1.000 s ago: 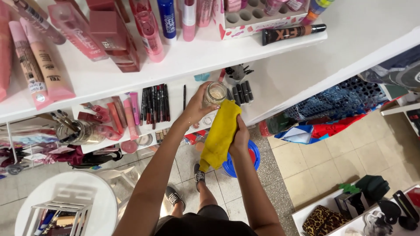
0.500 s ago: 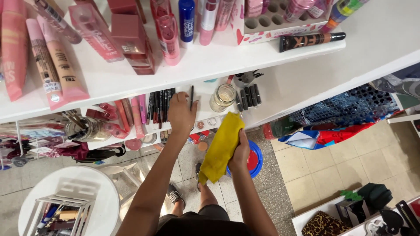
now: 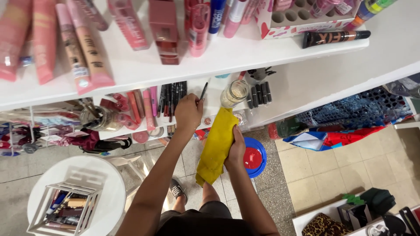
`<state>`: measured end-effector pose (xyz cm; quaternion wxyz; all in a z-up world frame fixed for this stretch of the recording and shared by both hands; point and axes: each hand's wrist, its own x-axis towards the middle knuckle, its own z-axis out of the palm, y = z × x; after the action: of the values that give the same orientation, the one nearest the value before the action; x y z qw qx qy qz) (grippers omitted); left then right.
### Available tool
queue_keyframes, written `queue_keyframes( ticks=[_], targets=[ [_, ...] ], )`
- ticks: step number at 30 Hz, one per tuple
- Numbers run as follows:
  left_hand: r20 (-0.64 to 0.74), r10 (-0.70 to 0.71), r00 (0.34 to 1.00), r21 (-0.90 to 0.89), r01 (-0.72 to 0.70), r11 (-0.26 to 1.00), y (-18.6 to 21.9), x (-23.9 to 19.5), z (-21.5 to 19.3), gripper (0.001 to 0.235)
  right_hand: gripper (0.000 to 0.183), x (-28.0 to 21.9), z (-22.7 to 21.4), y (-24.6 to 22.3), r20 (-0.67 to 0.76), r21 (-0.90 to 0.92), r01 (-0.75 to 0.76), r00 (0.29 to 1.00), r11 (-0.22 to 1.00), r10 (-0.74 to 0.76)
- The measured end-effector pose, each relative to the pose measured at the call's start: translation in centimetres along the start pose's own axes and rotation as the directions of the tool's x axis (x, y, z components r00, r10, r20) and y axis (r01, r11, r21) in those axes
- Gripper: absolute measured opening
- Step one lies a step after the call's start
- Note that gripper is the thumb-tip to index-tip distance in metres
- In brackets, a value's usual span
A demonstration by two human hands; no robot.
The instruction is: A person cleans a glass jar and several makeup brushes using a yellow cleaning cloth in a retail setting.
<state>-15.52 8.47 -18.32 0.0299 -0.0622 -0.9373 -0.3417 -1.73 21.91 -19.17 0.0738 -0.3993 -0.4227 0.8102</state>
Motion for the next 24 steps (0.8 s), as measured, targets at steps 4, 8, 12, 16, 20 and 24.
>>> queue_keyframes(
  ticks=[4, 8, 12, 16, 20, 24],
  targets=[
    [0.173, -0.131, 0.976, -0.325, 0.182, 0.928, -1.1, -1.4, -3.9, 0.028, 0.053, -0.4, 1.8, 0.5, 0.040, 0.037, 0.025, 0.999, 0.999, -0.027],
    [0.224, -0.167, 0.960, -0.614, 0.272, 0.741, -3.4, -2.5, -5.9, 0.026, 0.050, -1.5, 4.7, 0.6, 0.099, 0.028, 0.026, 0.995, 0.999, -0.028],
    [0.214, -0.119, 0.970, -0.834, 0.245, 0.495, -4.1, -4.3, -8.9, 0.022, 0.044, -2.9, 7.2, 0.5, 0.236, 0.074, -0.055, 0.971, 0.996, 0.036],
    [0.154, -0.144, 0.978, -0.869, 0.203, 0.450, -1.6, -8.3, -15.2, 0.021, 0.040, -6.7, 10.6, -0.5, 0.338, 0.078, -0.126, 0.936, 0.989, 0.093],
    [0.061, -0.088, 0.994, -0.871, 0.096, 0.481, -1.7, -10.8, -18.2, 0.019, 0.040, -7.7, 12.2, -0.8, 0.452, 0.110, -0.205, 0.882, 0.973, 0.135],
    [0.035, -0.061, 0.998, -0.876, 0.060, 0.479, -0.5, -12.9, -21.5, 0.020, 0.044, -14.0, 14.5, -3.3, 0.575, 0.083, -0.195, 0.810, 0.977, 0.113]
  ],
)
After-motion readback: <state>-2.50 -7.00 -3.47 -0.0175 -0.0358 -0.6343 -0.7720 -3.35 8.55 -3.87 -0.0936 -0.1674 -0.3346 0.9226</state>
